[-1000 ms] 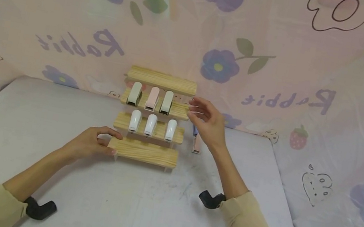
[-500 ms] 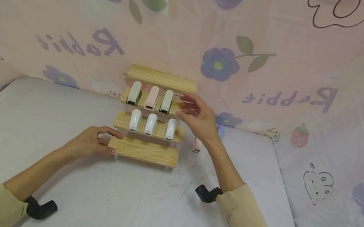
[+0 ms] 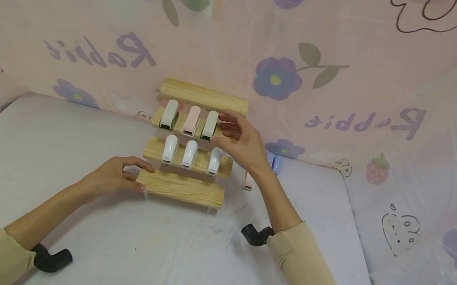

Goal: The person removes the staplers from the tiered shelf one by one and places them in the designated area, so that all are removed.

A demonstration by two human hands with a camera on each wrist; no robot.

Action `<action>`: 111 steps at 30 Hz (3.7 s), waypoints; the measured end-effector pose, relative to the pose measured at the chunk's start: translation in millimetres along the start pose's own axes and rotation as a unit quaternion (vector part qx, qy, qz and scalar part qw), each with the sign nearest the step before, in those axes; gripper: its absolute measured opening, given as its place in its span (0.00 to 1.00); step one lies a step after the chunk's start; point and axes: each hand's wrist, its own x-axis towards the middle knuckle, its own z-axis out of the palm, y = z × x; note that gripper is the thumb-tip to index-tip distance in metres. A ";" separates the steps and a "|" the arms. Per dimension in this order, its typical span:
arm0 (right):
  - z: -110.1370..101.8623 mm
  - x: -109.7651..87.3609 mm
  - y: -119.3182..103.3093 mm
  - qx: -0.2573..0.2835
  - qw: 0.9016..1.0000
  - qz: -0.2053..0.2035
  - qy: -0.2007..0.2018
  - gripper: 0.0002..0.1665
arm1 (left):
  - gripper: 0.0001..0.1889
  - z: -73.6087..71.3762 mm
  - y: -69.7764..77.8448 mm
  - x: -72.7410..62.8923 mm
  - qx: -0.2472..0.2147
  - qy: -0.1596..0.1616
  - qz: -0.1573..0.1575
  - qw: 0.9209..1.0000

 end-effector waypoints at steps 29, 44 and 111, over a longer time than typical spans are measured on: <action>4.4 11.7 29.5 -0.033 0.999 0.020 0.019 0.41 | 0.26 1.2 4.0 -2.5 -0.001 0.006 -0.006 1.000; -5.2 -1.4 17.4 0.018 1.000 0.015 0.009 0.42 | 0.25 0.9 3.4 -2.8 0.021 0.012 -0.005 1.000; -65.5 -93.5 98.4 -0.044 0.994 0.086 0.059 0.42 | 0.25 1.5 3.5 0.6 0.013 0.005 0.003 1.000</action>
